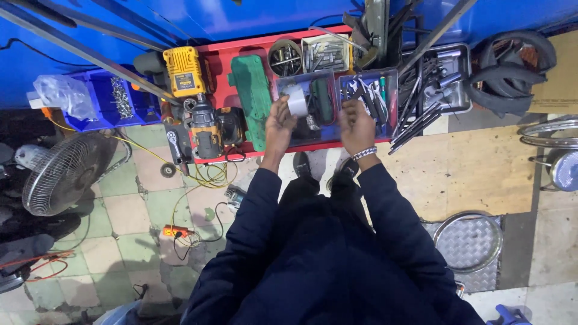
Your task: Cleaning a motorcycle wheel, checking tire pressure, and opening a tire repair kit.
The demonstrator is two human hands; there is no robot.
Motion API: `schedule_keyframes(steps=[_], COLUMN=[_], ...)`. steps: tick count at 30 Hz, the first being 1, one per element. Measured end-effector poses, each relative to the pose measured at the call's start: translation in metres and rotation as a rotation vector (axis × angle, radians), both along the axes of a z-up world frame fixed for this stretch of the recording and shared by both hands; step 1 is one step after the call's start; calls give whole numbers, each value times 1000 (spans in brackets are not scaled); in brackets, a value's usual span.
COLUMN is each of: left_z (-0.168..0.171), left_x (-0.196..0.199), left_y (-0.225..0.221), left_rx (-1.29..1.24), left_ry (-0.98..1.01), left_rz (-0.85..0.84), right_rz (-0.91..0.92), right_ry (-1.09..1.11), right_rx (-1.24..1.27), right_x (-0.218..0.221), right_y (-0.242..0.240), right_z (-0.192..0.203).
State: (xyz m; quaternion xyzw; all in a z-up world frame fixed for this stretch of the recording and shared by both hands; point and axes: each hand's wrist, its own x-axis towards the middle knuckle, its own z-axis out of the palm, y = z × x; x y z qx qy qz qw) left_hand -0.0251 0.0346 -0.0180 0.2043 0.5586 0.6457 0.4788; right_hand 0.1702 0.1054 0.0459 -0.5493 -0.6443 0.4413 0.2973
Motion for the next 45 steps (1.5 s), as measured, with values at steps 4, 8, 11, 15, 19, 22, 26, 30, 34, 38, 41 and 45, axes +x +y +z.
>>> schedule_keyframes(steps=[4, 8, 11, 15, 19, 22, 26, 30, 34, 38, 41, 45], left_z=[-20, 20, -2, 4, 13, 14, 8, 5, -12, -11, 9, 61], left_x=[-4, -6, -19, -28, -26, -21, -19, -28, -26, -10, 11, 52], left_y=[0, -1, -8, -25, -39, -47, -59, -77, -98, -108, -110, -116], left_rx=[-50, -202, -283, -294, -293, -301, -340, -365, -365, -361, -380, -477], left_ry=[79, 89, 237, 275, 238, 203, 204, 212, 174, 106, 47, -65], left_rz=[-40, 37, 51, 95, 107, 122, 125, 122, 170, 212, 184, 50], right_rz=[277, 463, 559, 707, 858, 999, 1090, 1066, 1138, 1051, 736, 636], right_ry=[-272, -845, -1052, -922, -995, -1056, -1115, -1055, -873, -826, -414, 32], right_rx=[-215, -369, -64, -188, -312, -289, -259, -462, -494, -285, -393, -247], right_x=[-18, -65, -85, -89, -94, -91, -95, -107, -91, -66, -27, 25], right_y=[-22, -32, -33, -21, -9, -7, -2, 16, 27, 9, -28, -84], right_z=[-62, -81, -78, -97, -88, -95, -124, -82, -33, -1, 33, 43])
